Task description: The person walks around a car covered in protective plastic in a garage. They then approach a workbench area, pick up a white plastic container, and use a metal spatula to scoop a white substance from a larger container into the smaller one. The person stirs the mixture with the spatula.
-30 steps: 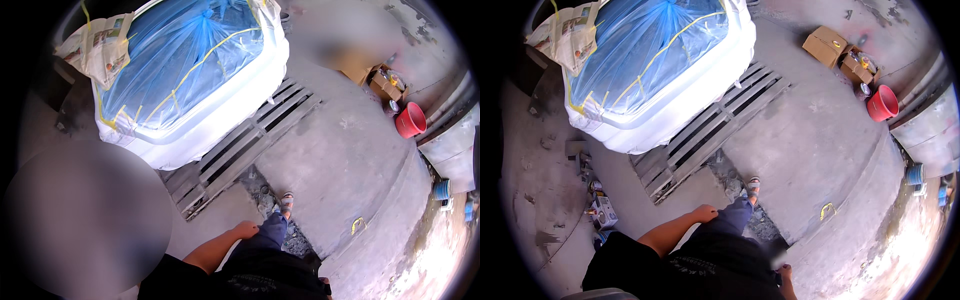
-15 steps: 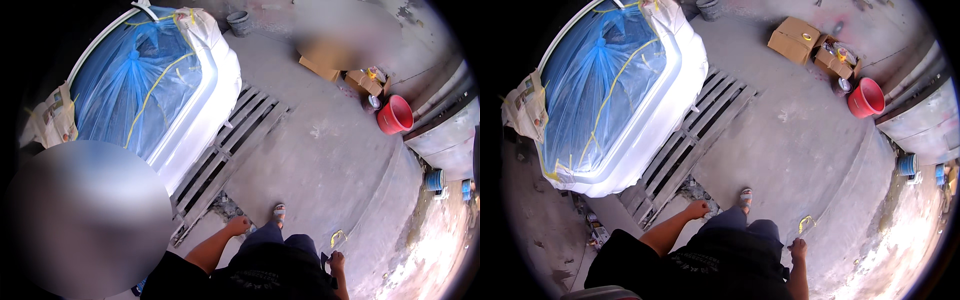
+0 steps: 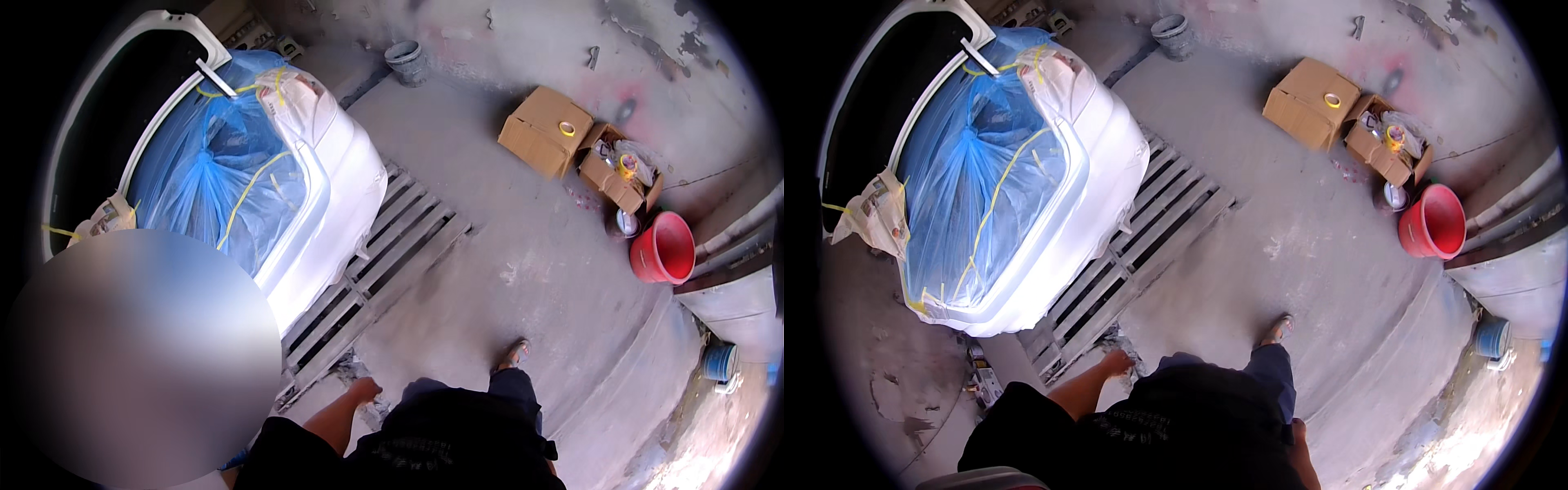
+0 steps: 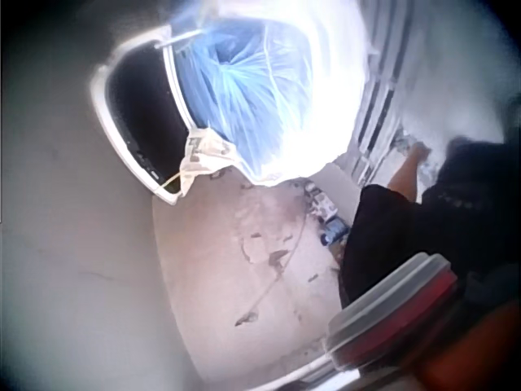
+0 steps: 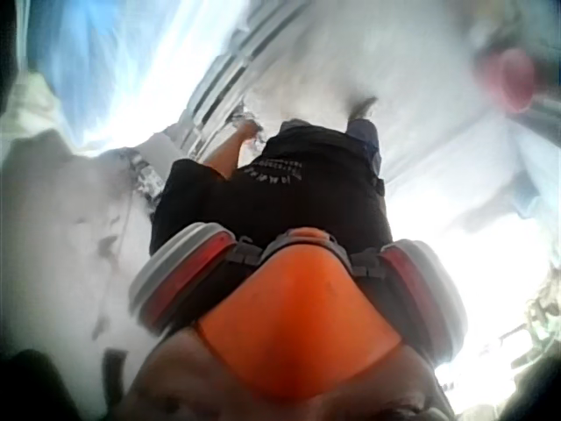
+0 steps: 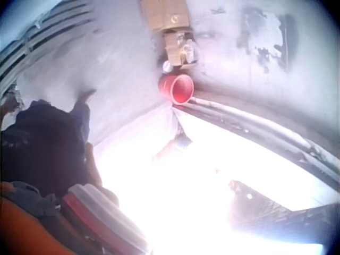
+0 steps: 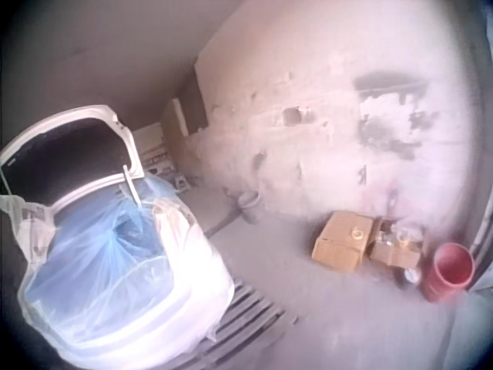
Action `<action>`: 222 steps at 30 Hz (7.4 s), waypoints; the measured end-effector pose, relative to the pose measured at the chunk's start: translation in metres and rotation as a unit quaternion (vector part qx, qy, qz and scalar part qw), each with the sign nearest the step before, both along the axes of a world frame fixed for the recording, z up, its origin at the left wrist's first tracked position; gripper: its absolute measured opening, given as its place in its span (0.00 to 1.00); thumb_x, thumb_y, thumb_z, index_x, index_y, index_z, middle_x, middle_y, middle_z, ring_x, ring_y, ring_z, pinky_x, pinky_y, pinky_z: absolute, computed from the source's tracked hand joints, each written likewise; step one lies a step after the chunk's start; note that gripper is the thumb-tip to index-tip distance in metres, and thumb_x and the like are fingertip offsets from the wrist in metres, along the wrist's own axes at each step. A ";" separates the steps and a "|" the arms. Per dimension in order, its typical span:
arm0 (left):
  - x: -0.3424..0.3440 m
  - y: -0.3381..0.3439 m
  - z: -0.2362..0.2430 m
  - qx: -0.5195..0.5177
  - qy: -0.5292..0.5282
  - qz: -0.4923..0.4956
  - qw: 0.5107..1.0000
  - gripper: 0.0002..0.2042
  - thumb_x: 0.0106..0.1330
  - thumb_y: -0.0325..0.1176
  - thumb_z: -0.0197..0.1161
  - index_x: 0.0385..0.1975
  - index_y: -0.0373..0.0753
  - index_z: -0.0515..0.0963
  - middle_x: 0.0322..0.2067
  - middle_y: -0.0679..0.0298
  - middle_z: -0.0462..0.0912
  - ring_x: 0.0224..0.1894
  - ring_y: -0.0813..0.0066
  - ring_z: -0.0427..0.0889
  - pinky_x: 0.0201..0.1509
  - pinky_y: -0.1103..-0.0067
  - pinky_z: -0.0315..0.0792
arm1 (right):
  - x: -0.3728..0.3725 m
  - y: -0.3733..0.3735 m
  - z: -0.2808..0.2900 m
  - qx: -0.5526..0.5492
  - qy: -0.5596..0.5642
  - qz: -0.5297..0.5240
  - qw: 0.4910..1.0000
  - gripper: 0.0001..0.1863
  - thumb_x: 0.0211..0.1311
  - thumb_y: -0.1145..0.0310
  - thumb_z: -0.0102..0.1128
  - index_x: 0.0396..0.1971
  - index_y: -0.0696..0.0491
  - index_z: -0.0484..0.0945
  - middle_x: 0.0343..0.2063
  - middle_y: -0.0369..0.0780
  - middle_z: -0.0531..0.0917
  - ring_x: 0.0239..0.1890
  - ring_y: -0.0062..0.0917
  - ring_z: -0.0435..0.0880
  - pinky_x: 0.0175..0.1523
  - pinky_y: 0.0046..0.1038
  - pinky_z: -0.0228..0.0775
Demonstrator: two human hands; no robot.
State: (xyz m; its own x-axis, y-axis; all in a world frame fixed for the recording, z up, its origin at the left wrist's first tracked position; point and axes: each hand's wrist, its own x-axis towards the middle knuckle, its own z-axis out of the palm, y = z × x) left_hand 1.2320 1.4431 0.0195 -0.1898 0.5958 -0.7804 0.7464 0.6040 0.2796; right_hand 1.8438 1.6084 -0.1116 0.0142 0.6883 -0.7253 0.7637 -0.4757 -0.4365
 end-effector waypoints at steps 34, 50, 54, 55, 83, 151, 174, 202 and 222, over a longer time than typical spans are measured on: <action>-0.140 0.552 0.104 0.133 -0.049 0.547 0.825 0.09 0.57 0.36 0.62 0.29 0.36 0.75 0.22 0.59 0.76 0.27 0.63 0.79 0.32 0.67 0.73 | -0.369 0.773 0.110 0.072 0.084 0.472 0.875 0.07 0.47 0.67 0.57 0.17 0.54 0.77 0.22 0.45 0.80 0.27 0.39 0.81 0.32 0.35 0.75; -0.017 0.693 0.091 0.055 -0.020 0.627 0.777 0.15 0.59 0.44 0.59 0.27 0.37 0.79 0.24 0.58 0.83 0.26 0.65 0.82 0.36 0.71 0.74 | -0.487 1.066 0.082 -0.260 0.146 0.093 0.950 0.10 0.59 0.74 0.49 0.20 0.46 0.64 0.14 0.31 0.61 0.12 0.18 0.63 0.14 0.21 0.51; -0.041 0.731 0.106 0.114 -0.007 0.702 0.703 0.13 0.58 0.41 0.62 0.30 0.36 0.78 0.23 0.58 0.83 0.27 0.65 0.83 0.36 0.73 0.75 | -0.520 1.080 0.084 -0.302 0.154 0.125 0.932 0.09 0.58 0.74 0.49 0.19 0.47 0.67 0.14 0.34 0.65 0.11 0.21 0.66 0.14 0.23 0.56; -0.046 0.739 0.114 0.107 -0.013 0.716 0.690 0.14 0.59 0.40 0.62 0.28 0.33 0.78 0.23 0.57 0.82 0.27 0.67 0.84 0.36 0.74 0.75 | -0.532 1.077 0.085 -0.312 0.155 0.144 0.926 0.08 0.57 0.74 0.50 0.19 0.48 0.68 0.14 0.35 0.67 0.11 0.22 0.68 0.15 0.24 0.57; -0.262 0.697 0.053 0.099 -0.013 0.636 0.765 0.14 0.57 0.37 0.56 0.39 0.38 0.81 0.35 0.53 0.84 0.40 0.57 0.82 0.47 0.71 0.75 | -0.738 1.057 0.055 0.154 0.072 0.758 0.629 0.10 0.53 0.65 0.56 0.28 0.55 0.82 0.30 0.49 0.83 0.36 0.44 0.82 0.38 0.38 0.75; -0.244 0.898 -0.161 -0.167 -0.137 0.624 0.751 0.31 0.59 0.54 0.53 0.62 0.50 0.64 0.67 0.48 0.53 0.64 0.33 0.57 0.58 0.41 0.59 | -1.192 0.720 -0.014 -0.082 0.512 0.525 0.675 0.45 0.51 0.79 0.48 0.69 0.58 0.37 0.68 0.54 0.50 0.58 0.40 0.74 0.64 0.39 0.62; -0.273 0.862 -0.142 -0.177 -0.231 0.698 0.654 0.35 0.59 0.64 0.49 0.66 0.58 0.60 0.69 0.51 0.51 0.66 0.37 0.54 0.62 0.48 0.57 | -1.234 0.593 0.022 -0.082 0.602 0.511 0.609 0.51 0.48 0.83 0.47 0.69 0.54 0.26 0.70 0.51 0.36 0.70 0.46 0.54 0.61 0.36 0.69; -0.266 0.867 -0.146 -0.168 -0.229 0.697 0.659 0.36 0.58 0.65 0.51 0.66 0.57 0.59 0.69 0.51 0.51 0.66 0.36 0.54 0.61 0.45 0.57 | -1.235 0.597 0.024 -0.039 0.624 0.519 0.583 0.52 0.50 0.84 0.51 0.69 0.52 0.27 0.69 0.54 0.34 0.70 0.48 0.50 0.70 0.45 0.54; -0.274 0.869 -0.144 -0.175 -0.236 0.696 0.655 0.36 0.59 0.64 0.50 0.66 0.56 0.59 0.69 0.50 0.50 0.66 0.36 0.53 0.62 0.45 0.56 | -1.236 0.599 0.029 -0.033 0.602 0.546 0.582 0.52 0.49 0.84 0.51 0.69 0.54 0.28 0.69 0.56 0.36 0.70 0.48 0.52 0.68 0.44 0.57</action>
